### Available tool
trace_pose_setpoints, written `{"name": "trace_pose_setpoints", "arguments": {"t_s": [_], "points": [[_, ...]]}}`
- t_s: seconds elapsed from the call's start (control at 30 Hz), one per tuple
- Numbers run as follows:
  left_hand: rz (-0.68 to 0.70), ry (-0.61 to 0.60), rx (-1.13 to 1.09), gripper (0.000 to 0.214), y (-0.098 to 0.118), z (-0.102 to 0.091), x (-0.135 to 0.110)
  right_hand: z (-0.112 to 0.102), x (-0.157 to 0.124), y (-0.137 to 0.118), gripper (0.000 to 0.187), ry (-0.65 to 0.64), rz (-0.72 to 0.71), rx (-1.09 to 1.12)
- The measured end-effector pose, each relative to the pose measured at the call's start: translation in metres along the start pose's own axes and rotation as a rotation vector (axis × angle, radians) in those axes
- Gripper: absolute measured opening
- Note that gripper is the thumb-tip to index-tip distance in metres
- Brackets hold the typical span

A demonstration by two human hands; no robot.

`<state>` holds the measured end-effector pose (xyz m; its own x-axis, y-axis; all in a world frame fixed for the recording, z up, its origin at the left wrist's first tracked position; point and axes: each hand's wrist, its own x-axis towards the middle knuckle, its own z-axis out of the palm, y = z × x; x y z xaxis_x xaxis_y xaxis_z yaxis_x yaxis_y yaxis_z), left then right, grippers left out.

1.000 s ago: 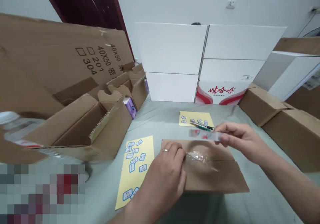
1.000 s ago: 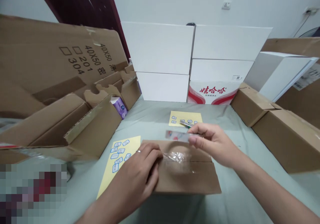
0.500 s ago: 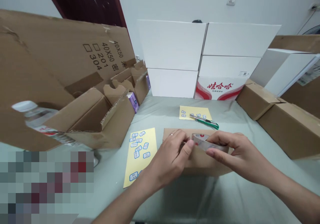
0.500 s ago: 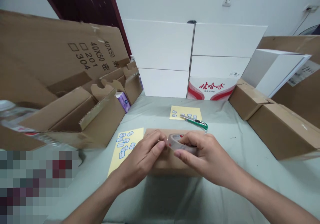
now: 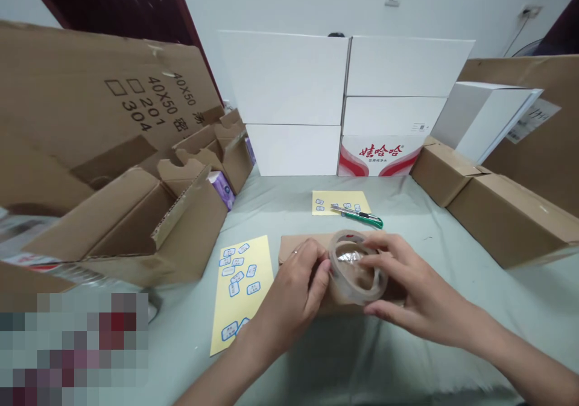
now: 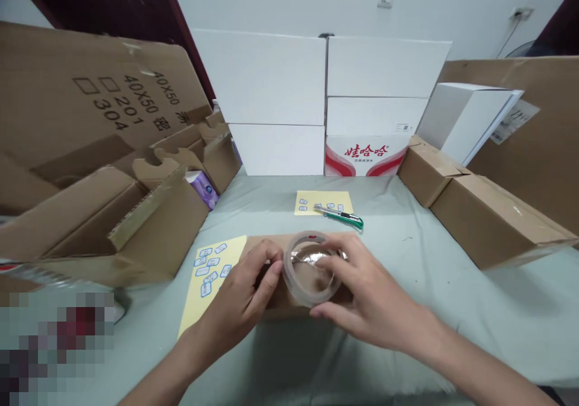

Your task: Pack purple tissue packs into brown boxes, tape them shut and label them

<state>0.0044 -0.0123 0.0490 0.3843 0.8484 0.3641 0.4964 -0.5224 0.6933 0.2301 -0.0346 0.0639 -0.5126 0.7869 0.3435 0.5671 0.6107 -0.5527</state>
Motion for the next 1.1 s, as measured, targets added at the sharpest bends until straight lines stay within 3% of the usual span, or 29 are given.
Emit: {"name": "trace_pose_setpoints", "arguments": {"t_s": [0.1,0.2,0.3,0.37,0.47,0.53,0.7,0.8,0.93,1.1], "points": [[0.009,0.067,-0.018,0.018,-0.001,0.001,-0.003,-0.004,-0.002,0.004,0.047,0.022,0.183,0.07],[0.031,0.132,-0.042,0.017,-0.002,0.001,-0.007,-0.002,0.002,0.007,0.062,-0.046,0.396,0.36],[0.085,0.215,-0.038,0.015,-0.004,0.0,-0.01,0.004,0.01,0.008,0.08,0.032,0.529,0.689],[0.132,0.223,-0.04,0.014,-0.006,0.0,-0.011,0.007,0.014,0.008,0.073,0.068,0.548,0.793],[0.197,0.174,-0.07,0.015,-0.007,0.001,-0.009,0.006,0.017,0.006,0.043,0.069,0.518,0.806],[0.177,0.121,-0.078,0.017,-0.007,-0.001,-0.006,0.004,0.017,0.004,0.035,0.136,0.476,0.771],[-0.01,-0.118,-0.066,0.04,-0.001,-0.009,-0.001,0.008,0.022,0.004,0.026,0.288,0.365,0.805],[-0.079,-0.14,-0.18,0.046,0.0,-0.014,0.0,0.019,0.023,0.01,0.023,0.369,0.286,0.79],[-0.199,-0.156,-0.364,0.043,-0.003,-0.018,-0.002,0.029,0.021,0.018,0.017,0.546,0.144,0.599],[-0.262,-0.212,-0.356,0.043,0.002,-0.017,0.002,0.031,0.02,0.021,0.012,0.571,0.042,0.355]]}}
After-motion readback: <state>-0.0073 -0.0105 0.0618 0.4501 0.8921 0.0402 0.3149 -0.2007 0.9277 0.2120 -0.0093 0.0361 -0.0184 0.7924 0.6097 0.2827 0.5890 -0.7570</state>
